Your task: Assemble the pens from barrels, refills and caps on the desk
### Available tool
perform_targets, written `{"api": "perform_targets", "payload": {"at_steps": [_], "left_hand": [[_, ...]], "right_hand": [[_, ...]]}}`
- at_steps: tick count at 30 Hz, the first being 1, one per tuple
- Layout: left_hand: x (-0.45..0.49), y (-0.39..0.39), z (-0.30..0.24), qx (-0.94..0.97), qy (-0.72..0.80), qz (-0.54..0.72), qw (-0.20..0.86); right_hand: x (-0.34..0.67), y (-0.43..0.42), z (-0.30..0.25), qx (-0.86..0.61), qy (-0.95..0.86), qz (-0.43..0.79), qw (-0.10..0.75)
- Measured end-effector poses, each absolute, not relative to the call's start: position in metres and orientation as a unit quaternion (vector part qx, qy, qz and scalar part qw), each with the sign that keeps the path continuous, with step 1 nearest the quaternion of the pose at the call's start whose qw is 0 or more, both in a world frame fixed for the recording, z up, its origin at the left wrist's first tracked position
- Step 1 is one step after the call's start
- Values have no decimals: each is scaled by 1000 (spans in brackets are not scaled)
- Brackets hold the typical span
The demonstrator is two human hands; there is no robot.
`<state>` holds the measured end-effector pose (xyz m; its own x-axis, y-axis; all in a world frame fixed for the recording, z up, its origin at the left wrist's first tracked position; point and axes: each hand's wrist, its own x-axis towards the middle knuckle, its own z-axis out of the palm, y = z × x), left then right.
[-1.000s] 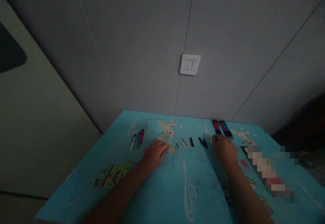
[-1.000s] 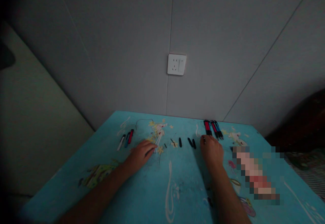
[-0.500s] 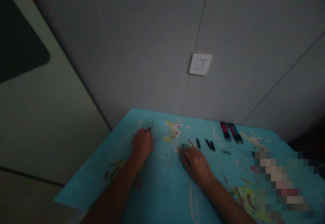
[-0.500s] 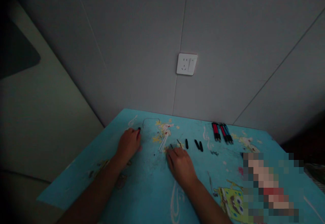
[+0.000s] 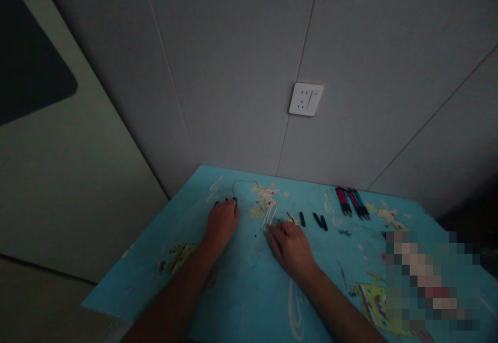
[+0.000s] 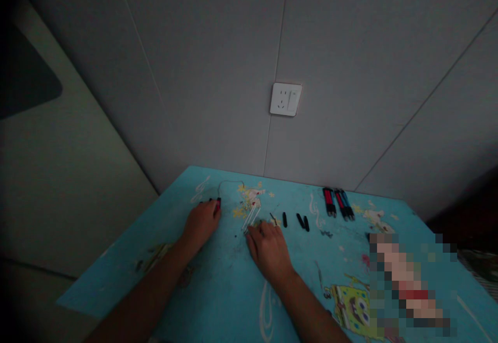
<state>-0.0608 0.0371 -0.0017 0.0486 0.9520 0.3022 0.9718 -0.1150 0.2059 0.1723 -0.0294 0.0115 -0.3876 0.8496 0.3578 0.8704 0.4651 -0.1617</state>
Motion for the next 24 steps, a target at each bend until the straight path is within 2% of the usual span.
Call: {"api": "perform_targets", "payload": {"at_steps": [9,16,24], "left_hand": [[-57,37,-2,-726,-663,-183,9],[-55,35,-1,-744,-642,-184,-13],[-46,33,10,-749,-582,-309,-66]], "right_hand": [[170,-29,13,-501,-844,-35,191],[176,-26,11,-549,-816,-51,174],[181,-25,11,-599,-783,-48,162]]}}
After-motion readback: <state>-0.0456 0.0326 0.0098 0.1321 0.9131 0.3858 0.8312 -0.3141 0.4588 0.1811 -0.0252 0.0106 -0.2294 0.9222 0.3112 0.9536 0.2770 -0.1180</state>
